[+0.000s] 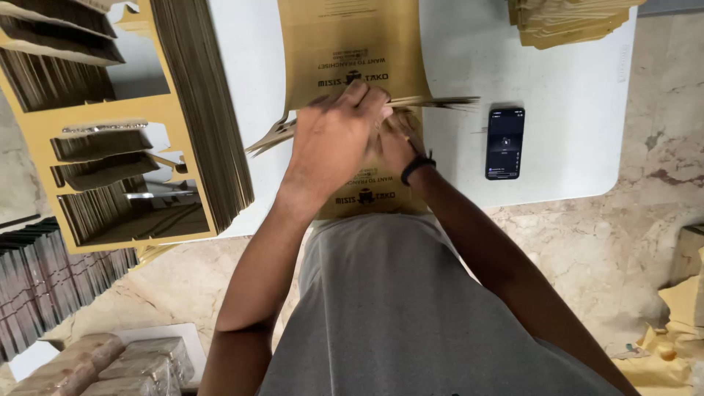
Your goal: Folding cardboard sheets into packaging inserts and stacking them on a table.
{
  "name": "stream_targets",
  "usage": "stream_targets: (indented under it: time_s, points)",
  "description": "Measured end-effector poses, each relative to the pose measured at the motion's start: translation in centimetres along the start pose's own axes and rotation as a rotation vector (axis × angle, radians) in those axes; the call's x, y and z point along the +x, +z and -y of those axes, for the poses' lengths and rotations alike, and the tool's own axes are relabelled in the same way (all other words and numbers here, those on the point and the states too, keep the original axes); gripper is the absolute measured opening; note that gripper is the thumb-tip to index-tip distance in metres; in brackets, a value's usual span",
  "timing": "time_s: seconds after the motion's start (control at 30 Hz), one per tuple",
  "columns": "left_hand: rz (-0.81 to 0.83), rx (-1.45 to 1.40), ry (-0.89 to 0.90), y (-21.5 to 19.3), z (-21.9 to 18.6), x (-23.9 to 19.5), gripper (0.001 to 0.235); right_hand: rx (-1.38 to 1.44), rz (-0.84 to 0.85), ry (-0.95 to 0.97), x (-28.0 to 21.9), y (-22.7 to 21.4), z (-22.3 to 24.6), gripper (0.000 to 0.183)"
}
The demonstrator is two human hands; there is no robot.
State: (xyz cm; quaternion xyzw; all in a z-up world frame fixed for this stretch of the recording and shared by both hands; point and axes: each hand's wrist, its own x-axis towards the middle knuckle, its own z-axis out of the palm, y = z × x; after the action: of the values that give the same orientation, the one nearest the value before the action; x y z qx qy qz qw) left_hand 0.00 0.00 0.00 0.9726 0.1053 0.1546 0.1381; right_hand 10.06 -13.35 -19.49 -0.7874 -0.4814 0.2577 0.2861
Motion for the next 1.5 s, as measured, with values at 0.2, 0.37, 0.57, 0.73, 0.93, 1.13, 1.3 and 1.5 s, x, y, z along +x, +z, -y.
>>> stream_targets:
  time_s: [0.2,0.37,0.57,0.73,0.93,1.13,1.3,1.5]
  points:
    - [-0.073,0.043,0.03,1.5,0.5,-0.8,0.013,-0.515,-0.034,-0.018,0.5,10.6,-8.0,0.035]
    - [-0.019,0.033,-0.009,3.1,0.8,-1.6,0.007,-0.515,0.166,0.108,0.9,5.6,-7.3,0.059]
    - [0.271,-0.039,-0.116,0.0,-1.1,-0.2,0.007,-0.182,0.003,-0.087,-5.8,0.3,-5.8,0.026]
    - [0.545,-0.264,-0.322,0.5,-0.7,-1.0,0.016,-0.202,-0.147,-0.271,-15.0,-11.8,-1.9,0.019]
    - [0.818,-0.168,-0.46,2.7,-1.0,-3.6,0.024,0.322,-0.484,0.109,-23.7,-27.5,-6.5,0.02]
    - [0.483,-0.339,-0.206,11.6,-1.4,-13.1,0.025,-0.074,-0.579,0.198,-24.2,-46.4,-7.8,0.004]
    - [0.641,-0.13,-0.288,15.7,-3.4,-17.6,0.017,-0.257,-0.493,0.295,-16.4,-55.9,-9.7,0.016]
    - [0.588,-0.178,-0.558,17.0,-4.9,-18.8,0.028,-0.466,-0.384,0.403,-0.4,-60.8,-10.5,0.036]
